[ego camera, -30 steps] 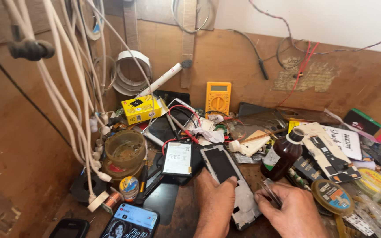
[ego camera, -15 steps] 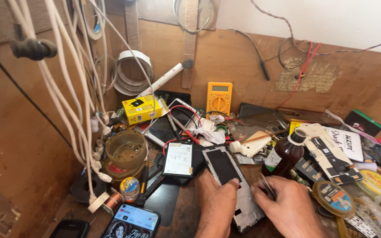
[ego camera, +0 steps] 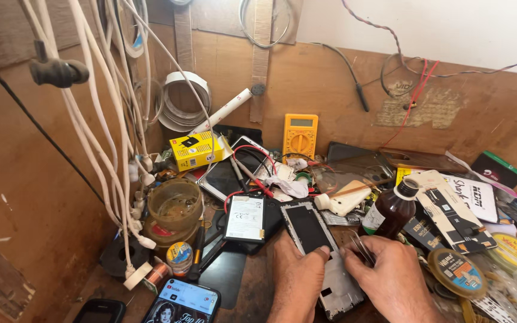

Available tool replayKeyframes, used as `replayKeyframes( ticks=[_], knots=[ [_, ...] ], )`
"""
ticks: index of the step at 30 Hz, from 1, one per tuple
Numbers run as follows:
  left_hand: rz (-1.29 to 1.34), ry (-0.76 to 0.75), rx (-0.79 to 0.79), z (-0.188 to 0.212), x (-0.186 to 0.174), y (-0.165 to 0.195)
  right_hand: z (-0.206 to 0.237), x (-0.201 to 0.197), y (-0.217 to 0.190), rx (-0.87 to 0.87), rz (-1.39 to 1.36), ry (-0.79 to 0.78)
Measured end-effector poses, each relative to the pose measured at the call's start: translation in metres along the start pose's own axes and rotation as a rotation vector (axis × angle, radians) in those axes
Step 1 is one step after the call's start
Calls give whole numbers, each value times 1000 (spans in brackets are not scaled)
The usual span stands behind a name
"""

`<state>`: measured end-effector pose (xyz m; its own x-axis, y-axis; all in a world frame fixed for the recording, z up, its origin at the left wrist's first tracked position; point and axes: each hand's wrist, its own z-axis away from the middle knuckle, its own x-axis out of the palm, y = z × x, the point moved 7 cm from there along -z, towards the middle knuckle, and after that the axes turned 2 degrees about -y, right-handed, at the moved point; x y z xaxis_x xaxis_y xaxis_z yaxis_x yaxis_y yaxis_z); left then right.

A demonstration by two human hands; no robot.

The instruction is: The person uses a small metal tool to carefully pry and separate a black rectangular component from a white phone frame. They hold the frame with one hand and work the tool along the edges to release the part.

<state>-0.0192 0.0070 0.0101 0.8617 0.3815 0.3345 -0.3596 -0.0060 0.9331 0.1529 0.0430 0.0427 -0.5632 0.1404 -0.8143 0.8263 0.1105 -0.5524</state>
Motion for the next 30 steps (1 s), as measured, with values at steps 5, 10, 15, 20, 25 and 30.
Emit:
replayKeyframes(
  ticks=[5, 10, 15, 20, 25, 30],
  knots=[
    [53, -63, -20, -4, 4, -12, -7, 2, -13, -85, -29, 94],
    [78, -62, 15, -7, 4, -16, -11, 2, -19, -111, -28, 116],
    [115, -46, 8, -8, 5, -16, 4, -1, -1, -35, -42, 104],
    [122, -100, -17, -5, 9, -15, -7, -1, -22, -227, -27, 197],
    [64, -96, -6, -6, 6, -12, -23, 4, -34, -212, -82, 153],
    [85, -89, -18, -8, 9, -19, -9, 1, -21, -159, -49, 142]
  ],
)
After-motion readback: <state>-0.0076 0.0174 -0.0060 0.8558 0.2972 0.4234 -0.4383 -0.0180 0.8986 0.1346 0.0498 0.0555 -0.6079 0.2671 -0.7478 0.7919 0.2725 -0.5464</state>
